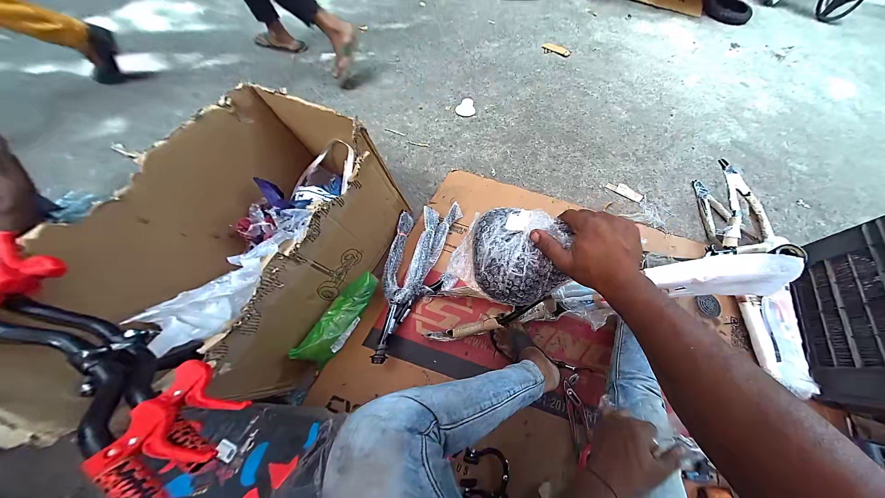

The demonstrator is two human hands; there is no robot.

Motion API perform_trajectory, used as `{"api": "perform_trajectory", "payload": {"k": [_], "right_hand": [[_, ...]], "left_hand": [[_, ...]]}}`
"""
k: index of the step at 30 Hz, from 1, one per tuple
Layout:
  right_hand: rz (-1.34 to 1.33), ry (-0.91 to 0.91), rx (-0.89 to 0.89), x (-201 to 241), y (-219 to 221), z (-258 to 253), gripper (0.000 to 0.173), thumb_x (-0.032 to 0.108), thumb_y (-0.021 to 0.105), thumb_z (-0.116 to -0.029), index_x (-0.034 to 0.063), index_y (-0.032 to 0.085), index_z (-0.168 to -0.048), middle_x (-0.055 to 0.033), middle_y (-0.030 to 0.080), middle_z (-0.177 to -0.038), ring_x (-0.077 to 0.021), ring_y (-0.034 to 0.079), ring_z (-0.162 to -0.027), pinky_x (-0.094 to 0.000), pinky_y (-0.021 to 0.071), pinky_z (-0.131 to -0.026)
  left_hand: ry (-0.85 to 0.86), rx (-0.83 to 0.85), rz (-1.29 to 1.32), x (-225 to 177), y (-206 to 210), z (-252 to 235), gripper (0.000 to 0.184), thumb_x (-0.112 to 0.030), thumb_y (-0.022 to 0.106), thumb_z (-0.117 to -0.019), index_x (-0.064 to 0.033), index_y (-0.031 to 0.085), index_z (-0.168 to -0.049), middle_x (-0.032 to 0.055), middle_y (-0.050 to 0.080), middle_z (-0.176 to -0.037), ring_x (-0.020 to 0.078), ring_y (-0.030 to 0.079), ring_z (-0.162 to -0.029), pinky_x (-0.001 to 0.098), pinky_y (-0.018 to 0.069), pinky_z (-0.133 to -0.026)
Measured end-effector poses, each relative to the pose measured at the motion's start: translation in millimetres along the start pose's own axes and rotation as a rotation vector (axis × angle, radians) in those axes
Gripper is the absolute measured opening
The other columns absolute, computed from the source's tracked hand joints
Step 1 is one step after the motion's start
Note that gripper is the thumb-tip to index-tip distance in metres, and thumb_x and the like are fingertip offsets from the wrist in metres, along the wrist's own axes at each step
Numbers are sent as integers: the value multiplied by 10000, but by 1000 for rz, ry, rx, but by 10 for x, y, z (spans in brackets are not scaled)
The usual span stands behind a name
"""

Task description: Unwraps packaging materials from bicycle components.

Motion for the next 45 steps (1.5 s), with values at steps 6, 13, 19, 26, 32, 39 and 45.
{"api": "perform_trajectory", "payload": {"k": [6, 13, 19, 26, 32, 39, 45], "right_hand": [[-35, -10, 121, -113, 36, -130, 848, 912, 335, -842, 198, 720, -1088, -79, 731, -960, -315, 713, -902, -570, 532, -688], [-152, -307, 421, -122, 93, -145, 958, 801, 772, -628, 260, 571, -1392, -27, 703, -1151, -253, 693, -1008, -568, 558, -780], [-201, -303, 325, -318, 111, -162, 765, 719, 814, -647, 276, 647, -1249, 21, 721, -939, -212, 699, -855, -523, 544, -675], [-241, -317, 260, -363, 109, -239, 766, 731, 815, -614, 278, 666, -1213, 66, 708, -911, -149, 683, -827, -461, 532, -648], [-263, -315, 216, -378, 111, -273, 728, 728, 818, -601, 283, 680, -1161, 84, 698, -878, -129, 675, -789, -442, 524, -615], [-272, -287, 223, -386, 102, -240, 727, 721, 824, -612, 272, 684, -1166, 73, 702, -872, -141, 675, -769, -438, 514, -588], [-279, -292, 203, -409, 109, -274, 744, 742, 812, -604, 271, 688, -1166, 76, 706, -880, -136, 678, -778, -436, 519, -592]], "left_hand": [[-630, -53, 43, 1239, -527, -307, 482, -429, 502, -1048, -12, 681, -1210, 198, 706, -1160, 346, 676, -1121, 559, 509, -1000], [-790, -225, -19, 2254, -906, -746, 384, -217, 478, -1061, -11, 612, -1356, 231, 654, -1313, 363, 615, -1264, 543, 462, -1092], [-905, -390, -125, 2499, -1113, -1078, 384, -195, 493, -1052, -24, 609, -1376, 243, 597, -1398, 398, 546, -1338, 584, 421, -1110], [-1038, -242, -79, 2663, -1175, -1436, 431, -303, 504, -1056, 34, 643, -1287, 260, 639, -1321, 379, 583, -1298, 563, 435, -1097], [-1005, -241, 137, 2858, -1173, -1430, 561, -477, 592, -1017, 22, 667, -1262, 256, 641, -1309, 392, 563, -1298, 592, 400, -1102], [-819, -392, 394, 2872, -1096, -1561, 484, -251, 816, -875, 75, 645, -1189, 252, 678, -1098, 336, 662, -1008, 491, 549, -877], [-849, -172, -100, 1963, -1352, -1515, 462, -312, 497, -1082, 7, 553, -1411, 217, 606, -1391, 317, 550, -1342, 465, 373, -1156]]}}
Point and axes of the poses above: each hand's wrist, its own z-axis away from the middle knuckle, its own y-axis out of the palm, x = y × z, the point moved 7 cm from there along -z, towards the middle knuckle
